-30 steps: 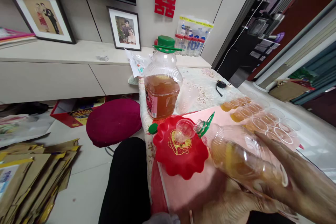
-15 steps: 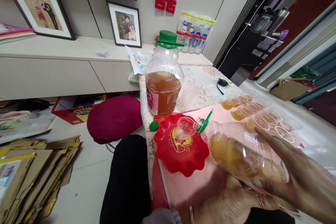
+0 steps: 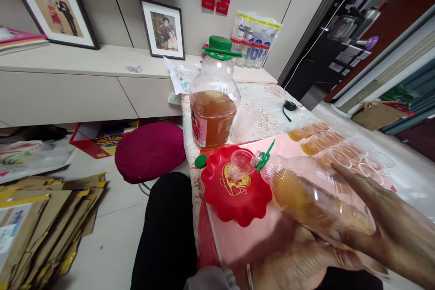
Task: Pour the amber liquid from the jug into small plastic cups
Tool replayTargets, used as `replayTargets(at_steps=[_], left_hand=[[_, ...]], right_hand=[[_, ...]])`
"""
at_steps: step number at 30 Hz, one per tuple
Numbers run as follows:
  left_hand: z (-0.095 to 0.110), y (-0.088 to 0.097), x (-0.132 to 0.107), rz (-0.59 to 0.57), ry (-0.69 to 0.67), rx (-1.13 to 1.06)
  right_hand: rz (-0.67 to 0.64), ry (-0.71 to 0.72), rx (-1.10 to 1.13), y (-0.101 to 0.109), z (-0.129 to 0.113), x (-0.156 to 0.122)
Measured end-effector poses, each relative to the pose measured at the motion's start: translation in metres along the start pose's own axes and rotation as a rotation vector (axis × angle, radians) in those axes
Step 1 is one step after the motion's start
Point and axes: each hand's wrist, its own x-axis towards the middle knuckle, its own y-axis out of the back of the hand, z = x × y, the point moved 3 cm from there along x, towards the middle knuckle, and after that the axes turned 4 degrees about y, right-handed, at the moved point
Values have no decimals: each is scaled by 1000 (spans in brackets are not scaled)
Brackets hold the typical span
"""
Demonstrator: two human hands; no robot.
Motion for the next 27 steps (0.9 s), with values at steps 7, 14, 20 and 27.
replayTargets(at_steps=[7,14,20,27], left_hand=[[-5,6,3,13,26,-14],[-7,9,3,-15,48,-1],[-6,8,3,-7,40,-45],[-9,9,4,-13,27,-46]], right_hand=[[-20,12,4,0,4,2],[-12,20,1,2,1,3],[-19,11,-20,6,0,7],[-33,9,-46,5,1,5]])
